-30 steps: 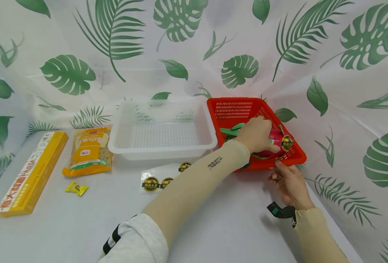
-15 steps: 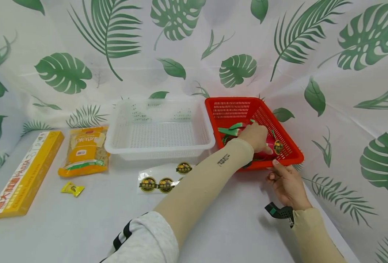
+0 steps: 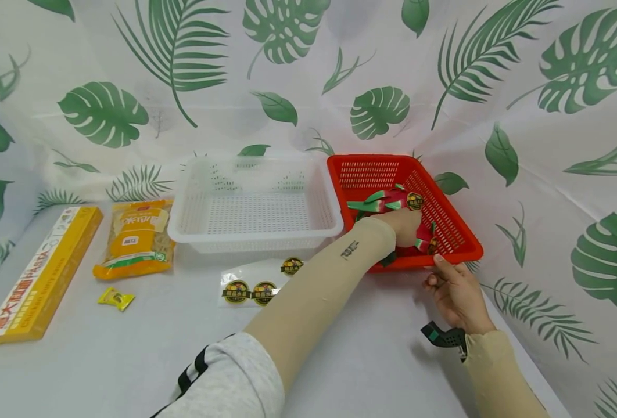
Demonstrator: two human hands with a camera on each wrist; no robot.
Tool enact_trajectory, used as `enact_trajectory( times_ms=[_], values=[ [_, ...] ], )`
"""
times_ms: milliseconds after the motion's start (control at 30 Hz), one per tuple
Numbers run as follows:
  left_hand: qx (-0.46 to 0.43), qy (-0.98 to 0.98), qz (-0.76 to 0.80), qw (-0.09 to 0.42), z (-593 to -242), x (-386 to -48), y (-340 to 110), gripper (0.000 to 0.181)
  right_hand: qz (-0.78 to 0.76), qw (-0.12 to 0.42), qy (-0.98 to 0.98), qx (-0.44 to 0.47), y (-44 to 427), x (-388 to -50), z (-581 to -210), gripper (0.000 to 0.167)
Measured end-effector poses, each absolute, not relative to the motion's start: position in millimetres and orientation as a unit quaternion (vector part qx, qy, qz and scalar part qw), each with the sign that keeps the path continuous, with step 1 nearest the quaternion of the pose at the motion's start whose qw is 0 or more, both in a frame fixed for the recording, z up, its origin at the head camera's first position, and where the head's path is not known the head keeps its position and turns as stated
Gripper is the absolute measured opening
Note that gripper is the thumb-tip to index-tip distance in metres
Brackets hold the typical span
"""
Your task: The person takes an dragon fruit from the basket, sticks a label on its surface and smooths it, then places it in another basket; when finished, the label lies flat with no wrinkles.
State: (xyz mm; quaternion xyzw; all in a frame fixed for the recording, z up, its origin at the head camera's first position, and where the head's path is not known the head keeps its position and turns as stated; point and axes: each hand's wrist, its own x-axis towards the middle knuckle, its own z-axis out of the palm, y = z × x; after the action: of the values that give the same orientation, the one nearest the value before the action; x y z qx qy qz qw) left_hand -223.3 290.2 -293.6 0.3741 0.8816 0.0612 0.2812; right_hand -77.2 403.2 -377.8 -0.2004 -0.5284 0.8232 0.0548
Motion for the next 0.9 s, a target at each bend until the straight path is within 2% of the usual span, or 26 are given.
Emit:
enact_trajectory(
  times_ms=[67,167,300,600,767,900],
  values=[
    [0.370,0.880,0.061,0.293,-291.2,-224.1,287.0,0.063,0.821,0.055,-0.531,-0.203,403.1,-77.7,-378.2,0.012],
    [0.373,0.875,0.077,0.299,-289.6,-227.0,281.4,0.063,0.821,0.050,-0.531,-0.204,403.7,-78.5,-377.9,0.011],
    [0.380,0.878,0.104,0.271,-289.7,-232.0,271.3,0.059,0.822,0.042,-0.534,-0.194,404.0,-80.3,-377.4,0.013],
    [0.432,0.874,0.181,0.133,-282.2,-225.9,227.7,0.059,0.772,0.020,-0.604,-0.197,408.8,-86.8,-378.7,0.020],
    [0.439,0.871,0.216,0.044,-281.2,-201.5,179.3,0.050,0.662,0.002,-0.719,-0.213,410.1,-76.0,-379.8,0.036],
    [0.451,0.859,0.239,-0.030,-297.3,-181.4,134.9,0.039,0.556,0.028,-0.805,-0.206,405.2,-65.5,-378.7,0.042]
  ],
)
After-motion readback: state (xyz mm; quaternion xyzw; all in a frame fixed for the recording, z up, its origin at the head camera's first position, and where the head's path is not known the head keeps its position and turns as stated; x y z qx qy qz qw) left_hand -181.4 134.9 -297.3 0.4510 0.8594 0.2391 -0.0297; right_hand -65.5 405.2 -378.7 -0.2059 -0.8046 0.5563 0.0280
